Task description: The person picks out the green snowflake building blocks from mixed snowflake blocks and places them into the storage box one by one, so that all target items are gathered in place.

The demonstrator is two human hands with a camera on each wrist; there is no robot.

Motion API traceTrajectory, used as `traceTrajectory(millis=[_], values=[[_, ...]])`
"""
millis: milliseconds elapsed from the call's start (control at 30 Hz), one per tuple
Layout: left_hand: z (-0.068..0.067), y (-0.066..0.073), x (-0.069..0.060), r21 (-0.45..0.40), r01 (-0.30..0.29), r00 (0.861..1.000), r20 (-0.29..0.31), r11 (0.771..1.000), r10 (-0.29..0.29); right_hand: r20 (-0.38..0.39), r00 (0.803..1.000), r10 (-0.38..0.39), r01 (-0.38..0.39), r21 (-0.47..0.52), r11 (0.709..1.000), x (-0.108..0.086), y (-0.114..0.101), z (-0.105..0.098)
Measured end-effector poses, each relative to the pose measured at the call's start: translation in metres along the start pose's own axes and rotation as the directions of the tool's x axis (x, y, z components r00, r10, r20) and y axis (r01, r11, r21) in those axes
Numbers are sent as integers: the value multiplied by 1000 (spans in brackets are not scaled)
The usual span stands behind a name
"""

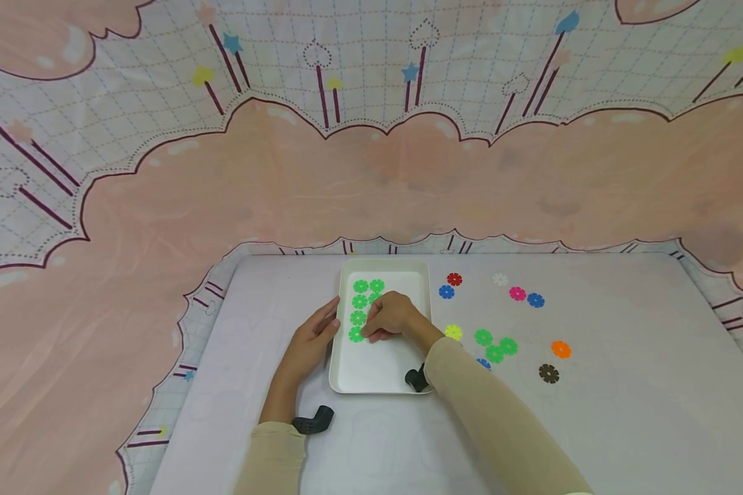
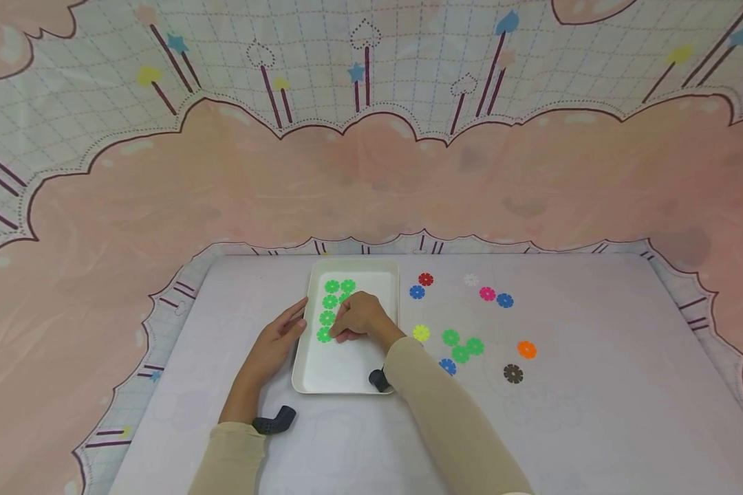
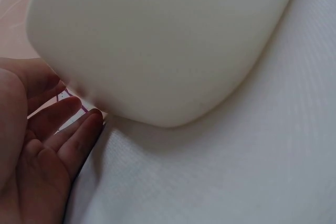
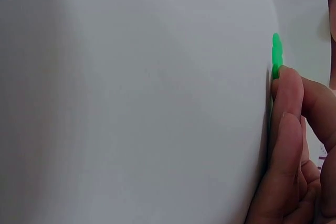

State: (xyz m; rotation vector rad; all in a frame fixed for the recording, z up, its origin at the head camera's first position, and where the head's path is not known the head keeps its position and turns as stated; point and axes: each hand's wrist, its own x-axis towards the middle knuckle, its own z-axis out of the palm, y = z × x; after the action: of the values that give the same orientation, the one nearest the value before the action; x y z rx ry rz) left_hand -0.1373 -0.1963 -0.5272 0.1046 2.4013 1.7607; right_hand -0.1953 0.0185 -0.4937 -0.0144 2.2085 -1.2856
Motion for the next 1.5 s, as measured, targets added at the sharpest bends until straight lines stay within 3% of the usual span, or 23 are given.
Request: traceTrajectory(millis=[433, 900, 1100, 1267, 1500], values=[[1, 2, 0, 7, -5, 1000, -2, 1000, 5, 18, 1000, -2, 2, 2, 1000, -4, -1, -4], [2, 4, 1, 20, -2, 1000, -11, 1000, 2, 62, 994, -86, 85, 22, 996, -14, -6, -20], [0, 2, 1, 39, 10, 1000, -20, 999, -10, 37, 994, -107, 107, -1, 994, -22, -13, -36], [0, 1, 1, 44, 13, 1000, -23, 999, -12, 41, 984, -172, 172, 6, 985, -31, -14, -55], [1, 1, 1, 57, 23, 999, -31, 998, -21, 44, 980, -193, 197, -134, 971, -52, -9, -88]])
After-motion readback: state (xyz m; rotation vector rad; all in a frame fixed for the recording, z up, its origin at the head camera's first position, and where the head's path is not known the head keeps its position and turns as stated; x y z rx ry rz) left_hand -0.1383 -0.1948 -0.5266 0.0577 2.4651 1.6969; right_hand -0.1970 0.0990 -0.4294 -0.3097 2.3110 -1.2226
